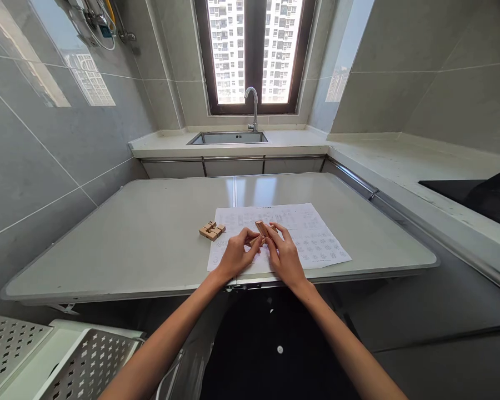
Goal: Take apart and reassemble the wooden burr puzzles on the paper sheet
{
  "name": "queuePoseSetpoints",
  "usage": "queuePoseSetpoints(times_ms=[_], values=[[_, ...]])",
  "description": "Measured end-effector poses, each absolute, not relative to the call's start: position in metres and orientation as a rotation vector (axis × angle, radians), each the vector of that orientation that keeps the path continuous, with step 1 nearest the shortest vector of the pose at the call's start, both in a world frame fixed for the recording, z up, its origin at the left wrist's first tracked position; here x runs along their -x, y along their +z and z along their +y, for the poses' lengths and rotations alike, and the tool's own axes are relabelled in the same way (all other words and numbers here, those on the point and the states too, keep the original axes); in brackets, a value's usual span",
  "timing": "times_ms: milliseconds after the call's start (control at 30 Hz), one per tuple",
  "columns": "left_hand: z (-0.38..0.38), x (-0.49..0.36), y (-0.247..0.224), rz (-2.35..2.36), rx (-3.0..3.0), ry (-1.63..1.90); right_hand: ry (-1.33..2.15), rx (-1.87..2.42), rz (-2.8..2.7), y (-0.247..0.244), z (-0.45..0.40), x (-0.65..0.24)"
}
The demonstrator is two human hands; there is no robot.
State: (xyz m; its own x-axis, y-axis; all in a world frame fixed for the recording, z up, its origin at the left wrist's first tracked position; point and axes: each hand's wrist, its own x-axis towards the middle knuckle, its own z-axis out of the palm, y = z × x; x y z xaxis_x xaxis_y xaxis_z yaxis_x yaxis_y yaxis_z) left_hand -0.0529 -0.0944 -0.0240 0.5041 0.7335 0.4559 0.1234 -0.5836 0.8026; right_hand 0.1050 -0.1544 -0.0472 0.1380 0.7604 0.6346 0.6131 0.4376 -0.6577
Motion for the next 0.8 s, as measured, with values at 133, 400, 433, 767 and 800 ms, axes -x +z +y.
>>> queuePoseSetpoints(times_ms=[133,400,433,767,800], values=[[-0.094,0.053,-0.025,0.690,-2.024,1.072,0.176,1.247,-1.544,-0.047,-0.155,-0.104],[-0.088,0.055,-0.028,0.878,-2.006,1.221,0.272,1.266,-1.415,-0.045,-0.149,-0.118],[-0.087,0.055,-0.028,0.926,-2.004,1.252,0.258,1.291,-1.410,-0.046,-0.144,-0.122],[-0.083,0.057,-0.030,1.133,-2.012,1.355,0.234,1.752,-1.697,-0.051,-0.104,-0.141],[-0.083,0.057,-0.030,1.127,-2.013,1.349,0.230,1.772,-1.712,-0.050,-0.103,-0.140]])
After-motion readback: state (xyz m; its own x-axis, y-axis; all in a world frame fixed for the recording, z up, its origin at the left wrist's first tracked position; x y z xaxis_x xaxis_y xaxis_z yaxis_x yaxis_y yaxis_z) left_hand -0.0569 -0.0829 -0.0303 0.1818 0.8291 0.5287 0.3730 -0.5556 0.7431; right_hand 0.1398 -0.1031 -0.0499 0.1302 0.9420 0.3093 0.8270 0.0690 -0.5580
